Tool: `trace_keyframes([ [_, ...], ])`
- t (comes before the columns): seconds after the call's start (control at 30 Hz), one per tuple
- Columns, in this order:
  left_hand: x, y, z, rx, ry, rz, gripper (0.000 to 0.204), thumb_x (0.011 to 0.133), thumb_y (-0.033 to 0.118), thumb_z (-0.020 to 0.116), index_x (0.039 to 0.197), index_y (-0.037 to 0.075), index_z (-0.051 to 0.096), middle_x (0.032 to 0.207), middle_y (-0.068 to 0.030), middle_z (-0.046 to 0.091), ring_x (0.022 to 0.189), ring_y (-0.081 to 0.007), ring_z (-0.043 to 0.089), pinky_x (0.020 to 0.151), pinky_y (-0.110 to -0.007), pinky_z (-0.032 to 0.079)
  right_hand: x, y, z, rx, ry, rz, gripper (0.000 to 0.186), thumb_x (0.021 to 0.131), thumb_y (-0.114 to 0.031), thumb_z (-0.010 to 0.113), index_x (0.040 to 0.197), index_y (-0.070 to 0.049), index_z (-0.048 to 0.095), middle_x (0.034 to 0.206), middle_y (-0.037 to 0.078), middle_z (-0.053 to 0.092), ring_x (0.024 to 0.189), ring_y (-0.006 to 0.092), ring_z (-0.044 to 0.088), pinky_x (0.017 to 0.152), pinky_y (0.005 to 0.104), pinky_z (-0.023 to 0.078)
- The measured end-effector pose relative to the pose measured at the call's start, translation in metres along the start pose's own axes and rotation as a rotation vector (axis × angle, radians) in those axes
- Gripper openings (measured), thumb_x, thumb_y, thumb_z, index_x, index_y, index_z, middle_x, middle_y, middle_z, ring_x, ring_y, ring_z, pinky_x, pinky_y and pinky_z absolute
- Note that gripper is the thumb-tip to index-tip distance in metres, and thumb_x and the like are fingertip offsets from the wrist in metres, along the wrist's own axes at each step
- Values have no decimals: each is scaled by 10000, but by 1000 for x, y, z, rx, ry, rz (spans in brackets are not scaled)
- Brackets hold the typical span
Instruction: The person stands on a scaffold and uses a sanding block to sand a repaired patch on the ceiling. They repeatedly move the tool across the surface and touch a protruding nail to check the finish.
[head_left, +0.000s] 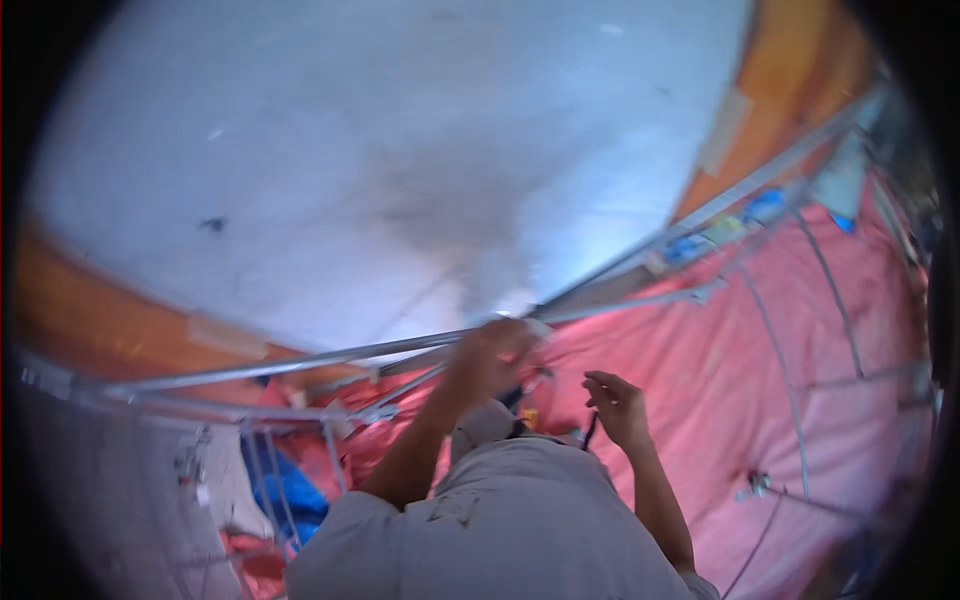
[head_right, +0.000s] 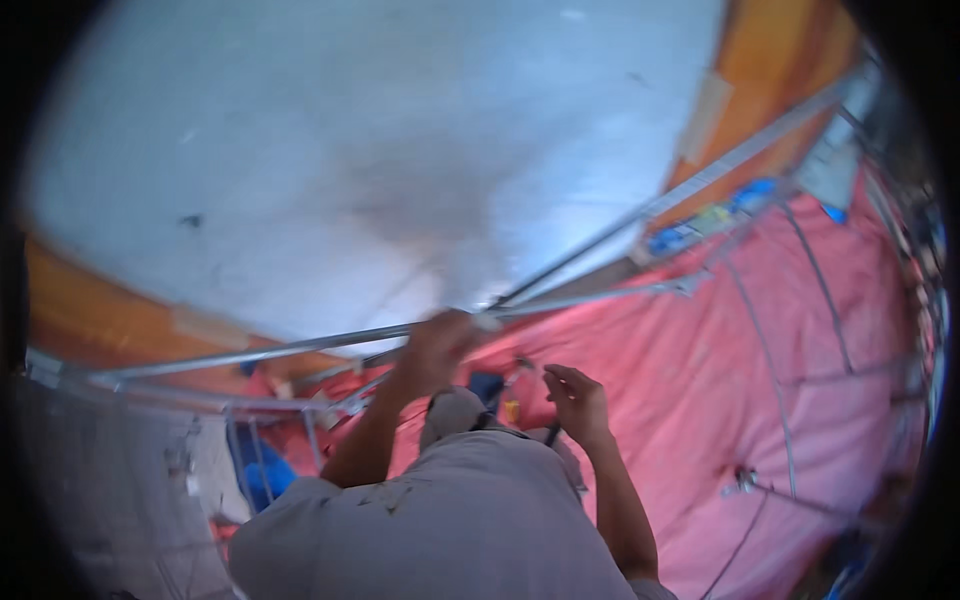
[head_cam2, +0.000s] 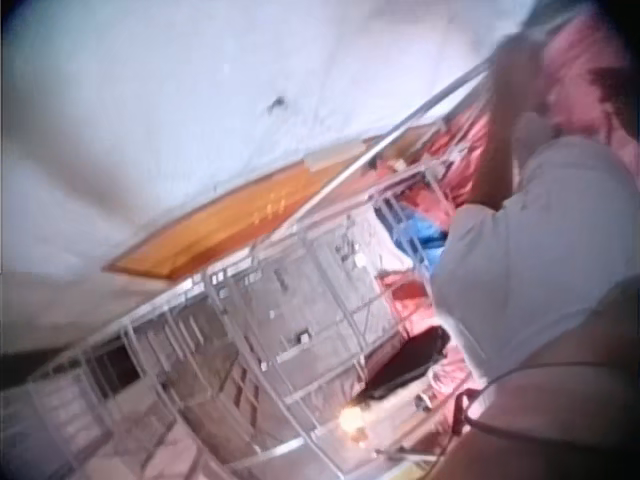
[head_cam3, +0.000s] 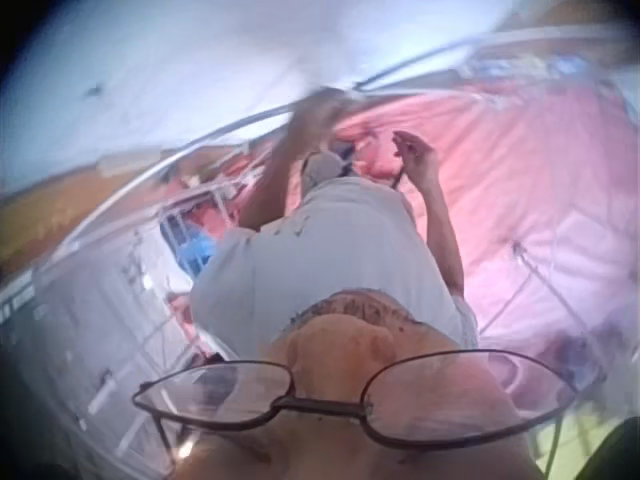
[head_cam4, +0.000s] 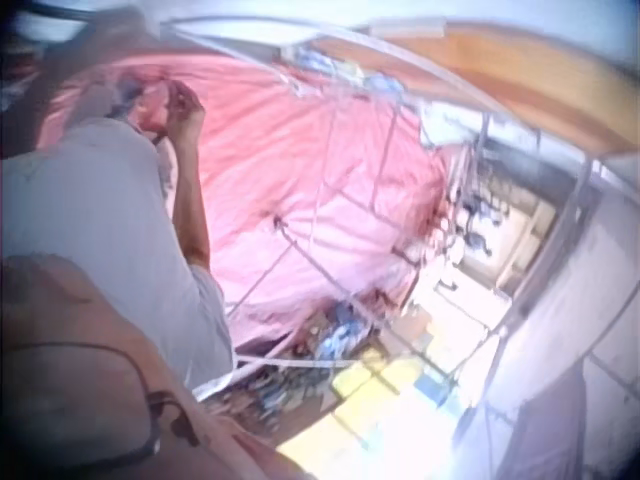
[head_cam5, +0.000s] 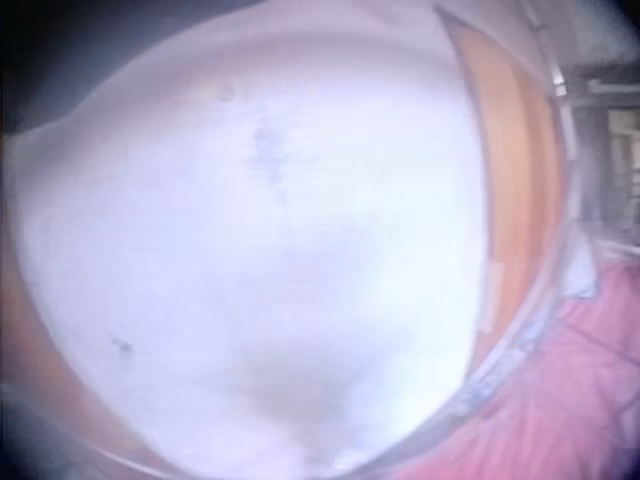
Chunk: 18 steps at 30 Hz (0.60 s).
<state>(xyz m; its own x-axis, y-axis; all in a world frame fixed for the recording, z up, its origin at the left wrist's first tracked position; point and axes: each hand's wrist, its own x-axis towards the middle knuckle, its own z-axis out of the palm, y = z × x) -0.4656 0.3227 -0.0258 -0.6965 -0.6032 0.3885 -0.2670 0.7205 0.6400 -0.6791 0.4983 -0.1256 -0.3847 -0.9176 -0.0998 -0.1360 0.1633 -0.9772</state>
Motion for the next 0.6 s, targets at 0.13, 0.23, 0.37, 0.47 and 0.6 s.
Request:
trace_keyframes([
  [0.13, 41, -25, 6, 277, 155, -94, 205, 1006, 230, 745, 1110, 54, 738, 1061, -156, 764, 1013, -383, 724, 857, -481, 585, -17, 10, -62, -32, 197, 42, 249, 1034, -126, 718, 1240, 9, 761, 1010, 116, 800, 753, 174, 763, 686, 310, 611],
  [0.23, 36, -52, 21, 367, 60, -222, 391, 1065, 344, 666, 1340, 67, 652, 1176, -178, 748, 1076, -415, 713, 947, -505, 561, -30, 6, -78, 12, 310, 26, 246, 1037, -116, 708, 1238, 16, 762, 1000, 128, 799, 751, 179, 763, 689, 310, 610],
  [0.37, 38, -68, 73, 152, -58, -498, 451, 1129, 410, 548, 1407, 64, 628, 1260, -192, 748, 1153, -401, 722, 987, -497, 552, -31, 11, -111, 5, 362, 93, 250, 1042, -131, 700, 1230, 22, 765, 989, 138, 794, 743, 174, 760, 688, 310, 608],
  [0.47, 52, -60, 104, 226, -82, -505, 450, 1146, 404, 510, 1404, 54, 624, 1288, -214, 745, 1189, -398, 723, 994, -484, 555, -26, 27, -134, -22, 295, 191, 265, 1039, -113, 721, 1253, 41, 751, 1010, 119, 809, 776, 147, 758, 700, 297, 609],
  [0.6, 80, -80, 129, 150, 23, -497, 415, 1141, 368, 531, 1338, 28, 666, 1246, -221, 758, 1161, -414, 727, 955, -479, 568, -1, 28, -167, -68, 238, 258, 256, 1034, -108, 727, 1249, 28, 758, 1004, 114, 806, 782, 149, 759, 703, 296, 612],
])
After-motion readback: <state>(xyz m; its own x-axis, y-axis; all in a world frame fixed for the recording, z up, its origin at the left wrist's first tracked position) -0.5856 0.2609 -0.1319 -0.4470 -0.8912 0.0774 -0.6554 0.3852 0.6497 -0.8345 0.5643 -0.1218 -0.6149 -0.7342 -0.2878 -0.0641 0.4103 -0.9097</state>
